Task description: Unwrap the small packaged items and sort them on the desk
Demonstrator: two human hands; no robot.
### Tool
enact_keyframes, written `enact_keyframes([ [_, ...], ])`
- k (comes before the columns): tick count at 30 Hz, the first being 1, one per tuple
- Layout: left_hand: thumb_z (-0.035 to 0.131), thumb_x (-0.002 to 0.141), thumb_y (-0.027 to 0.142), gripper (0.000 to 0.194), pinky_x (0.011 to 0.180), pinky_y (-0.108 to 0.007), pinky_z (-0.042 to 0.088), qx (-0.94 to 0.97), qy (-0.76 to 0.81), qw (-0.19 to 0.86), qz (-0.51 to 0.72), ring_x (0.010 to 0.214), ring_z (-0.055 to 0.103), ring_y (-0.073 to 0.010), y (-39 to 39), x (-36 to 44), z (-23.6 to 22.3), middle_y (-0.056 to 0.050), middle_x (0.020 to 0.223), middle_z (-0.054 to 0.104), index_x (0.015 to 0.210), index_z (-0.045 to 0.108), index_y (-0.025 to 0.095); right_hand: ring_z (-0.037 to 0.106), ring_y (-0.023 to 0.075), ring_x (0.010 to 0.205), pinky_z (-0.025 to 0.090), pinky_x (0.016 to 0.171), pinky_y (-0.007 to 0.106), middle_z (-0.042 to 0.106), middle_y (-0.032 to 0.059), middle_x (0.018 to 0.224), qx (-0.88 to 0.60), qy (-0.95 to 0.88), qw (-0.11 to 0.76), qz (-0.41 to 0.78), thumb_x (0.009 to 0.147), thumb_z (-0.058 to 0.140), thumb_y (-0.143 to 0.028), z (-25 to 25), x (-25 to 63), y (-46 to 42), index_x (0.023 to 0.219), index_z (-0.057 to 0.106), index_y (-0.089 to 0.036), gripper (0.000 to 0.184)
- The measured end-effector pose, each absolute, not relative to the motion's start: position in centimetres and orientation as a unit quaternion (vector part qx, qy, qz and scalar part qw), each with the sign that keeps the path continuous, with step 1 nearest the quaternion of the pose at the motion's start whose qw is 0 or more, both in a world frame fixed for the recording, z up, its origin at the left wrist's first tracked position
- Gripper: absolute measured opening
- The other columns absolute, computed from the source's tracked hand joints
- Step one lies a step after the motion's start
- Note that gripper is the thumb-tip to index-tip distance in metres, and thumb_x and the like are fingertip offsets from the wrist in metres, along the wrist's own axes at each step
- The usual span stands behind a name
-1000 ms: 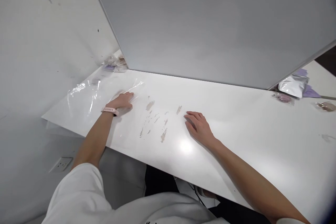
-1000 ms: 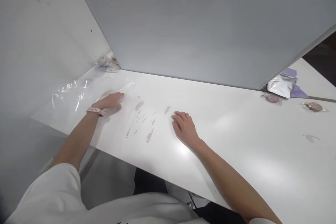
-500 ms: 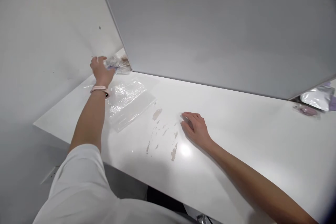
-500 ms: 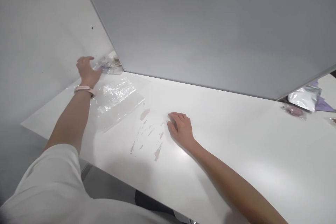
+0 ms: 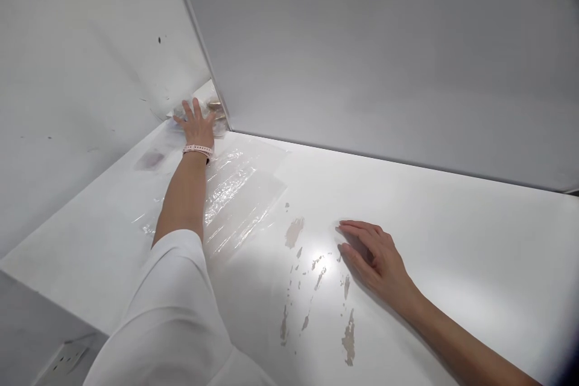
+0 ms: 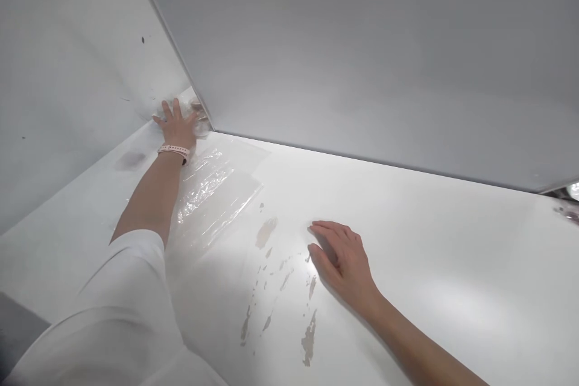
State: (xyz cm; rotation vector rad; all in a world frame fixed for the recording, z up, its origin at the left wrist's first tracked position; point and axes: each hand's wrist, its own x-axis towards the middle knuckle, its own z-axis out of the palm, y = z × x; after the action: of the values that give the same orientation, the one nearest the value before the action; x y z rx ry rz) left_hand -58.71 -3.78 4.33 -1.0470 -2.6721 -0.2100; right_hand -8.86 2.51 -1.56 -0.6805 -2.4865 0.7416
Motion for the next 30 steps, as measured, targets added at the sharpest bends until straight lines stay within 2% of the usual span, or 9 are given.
enact_keyframes([
  [3,0.027,0.1,0.014,0.042,0.112,-0.06,0.03,-0.35,-0.926,0.123,-0.068,0.15,0.011,-0.0404,-3.9,-59.7,3.5,-0.016,0.164,0.019,0.129,0.056,0.005,0.06,0.0312,0.117,0.055,0.085,0.055,0.067,0.0005,0.128,-0.252,-0.899,0.222,0.281,0.097,0.053,-0.04,-1.7,-8.8,2.5,0.122,0.06,-0.04,0.026],
  [5,0.029,0.1,0.011,0.04,0.105,-0.052,0.04,-0.341,-0.932,0.114,-0.042,0.144,0.029,-0.0355,-3.7,-60.3,2.8,-0.021,0.155,0.037,0.131,0.054,0.007,0.06,0.0309,0.117,0.055,0.083,0.054,0.067,0.0002,0.128,-0.251,-0.897,0.222,0.289,0.097,0.053,-0.04,-1.8,-8.8,2.6,0.123,0.06,-0.041,0.027],
  [7,0.028,0.099,0.009,0.041,0.102,-0.048,0.043,-0.336,-0.936,0.102,-0.019,0.135,0.043,-0.0328,-3.4,-60.8,2.3,-0.023,0.137,0.054,0.131,0.054,0.006,0.061,0.0302,0.117,0.056,0.081,0.052,0.067,0.0002,0.128,-0.25,-0.895,0.226,0.293,0.097,0.053,-0.039,-1.8,-8.8,2.6,0.123,0.06,-0.041,0.027],
  [10,0.031,0.095,0.006,0.041,0.098,-0.047,0.044,-0.333,-0.938,0.095,-0.004,0.121,0.056,-0.0335,-3.0,-61.0,2.0,-0.025,0.118,0.064,0.126,0.058,0.003,0.061,0.0287,0.116,0.056,0.081,0.05,0.068,-0.0002,0.127,-0.252,-0.893,0.231,0.294,0.097,0.053,-0.038,-1.6,-8.8,2.6,0.122,0.06,-0.04,0.026],
  [15,0.037,0.092,0.011,0.038,0.092,-0.045,0.045,-0.346,-0.933,0.083,0.051,0.111,0.061,-0.0371,-4.2,-59.5,2.6,-0.026,0.112,0.066,0.121,0.059,0.003,0.062,0.0277,0.115,0.053,0.087,0.051,0.069,0.001,0.125,-0.25,-0.891,0.234,0.299,0.097,0.052,-0.038,-1.4,-8.8,2.7,0.12,0.063,-0.036,0.025],
  [20,0.039,0.091,0.013,0.037,0.088,-0.044,0.046,-0.354,-0.928,0.079,0.083,0.107,0.063,-0.0378,-7.3,-55.5,3.4,-0.025,0.108,0.067,0.121,0.059,0.006,0.06,0.0284,0.118,0.046,0.096,0.054,0.069,0.003,0.125,-0.246,-0.884,0.236,0.32,0.096,0.05,-0.041,-1.9,-8.5,2.9,0.118,0.065,-0.031,0.028],
  [26,0.04,0.092,0.014,0.033,0.089,-0.042,0.047,-0.382,-0.917,0.073,0.084,0.104,0.065,-0.0336,-10.0,-49.1,3.7,-0.022,0.105,0.07,0.117,0.061,0.01,0.058,0.0279,0.118,0.041,0.1,0.053,0.069,0.0027,0.125,-0.247,-0.876,0.233,0.343,0.093,0.049,-0.042,-2.4,-8.6,3.0,0.114,0.067,-0.028,0.031],
  [30,0.043,0.091,0.01,0.031,0.087,-0.037,0.048,-0.427,-0.9,0.066,0.066,0.099,0.068,-0.0283,-10.8,-43.6,3.4,-0.017,0.102,0.072,0.115,0.062,0.013,0.058,0.0284,0.114,0.043,0.098,0.051,0.071,0.0043,0.119,-0.245,-0.867,0.243,0.358,0.09,0.05,-0.043,-2.8,-8.9,3.4,0.112,0.068,-0.025,0.034],
])
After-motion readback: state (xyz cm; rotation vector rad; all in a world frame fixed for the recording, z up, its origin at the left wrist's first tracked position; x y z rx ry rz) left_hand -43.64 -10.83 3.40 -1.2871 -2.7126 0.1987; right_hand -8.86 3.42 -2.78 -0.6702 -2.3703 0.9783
